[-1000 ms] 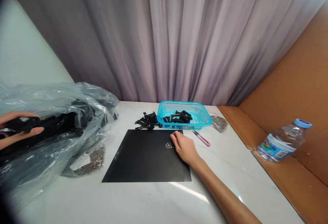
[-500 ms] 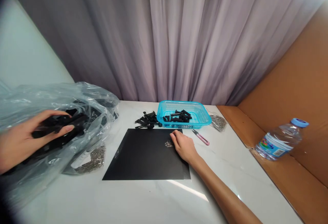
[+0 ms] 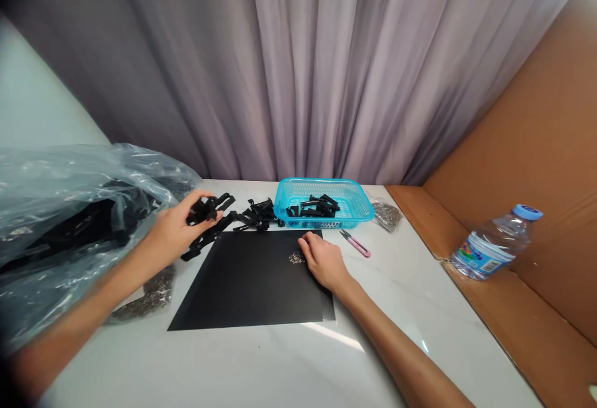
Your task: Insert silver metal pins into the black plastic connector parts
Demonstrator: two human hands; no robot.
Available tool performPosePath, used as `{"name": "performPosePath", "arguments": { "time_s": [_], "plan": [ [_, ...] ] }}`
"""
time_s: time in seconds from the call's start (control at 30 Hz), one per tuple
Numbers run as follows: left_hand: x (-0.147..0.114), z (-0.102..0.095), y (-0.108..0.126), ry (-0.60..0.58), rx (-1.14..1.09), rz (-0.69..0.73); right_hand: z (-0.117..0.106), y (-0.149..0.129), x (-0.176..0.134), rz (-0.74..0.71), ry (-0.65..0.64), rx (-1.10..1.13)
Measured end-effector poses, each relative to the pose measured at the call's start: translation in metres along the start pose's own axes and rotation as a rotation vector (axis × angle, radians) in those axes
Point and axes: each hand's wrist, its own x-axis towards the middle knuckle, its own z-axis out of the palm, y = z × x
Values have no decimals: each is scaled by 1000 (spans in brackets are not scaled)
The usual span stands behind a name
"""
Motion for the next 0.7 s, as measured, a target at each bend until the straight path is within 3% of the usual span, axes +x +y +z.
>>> {"name": "performPosePath", "arguments": {
  "time_s": [0.23,0.37,0.53,0.7],
  "plan": [
    [75,52,-24,177,-48,-70,-2,-1,0,1,-8,-8],
    [96,69,-49,204,-19,-105,-3,-2,1,-2,-11,-11],
    [98,68,-81,107,-4,-53,-3,-3,2,2,-13,-12],
    [98,68,-96,-20,1,57,-4,-2,2,3,-11,-12]
  ]
}}
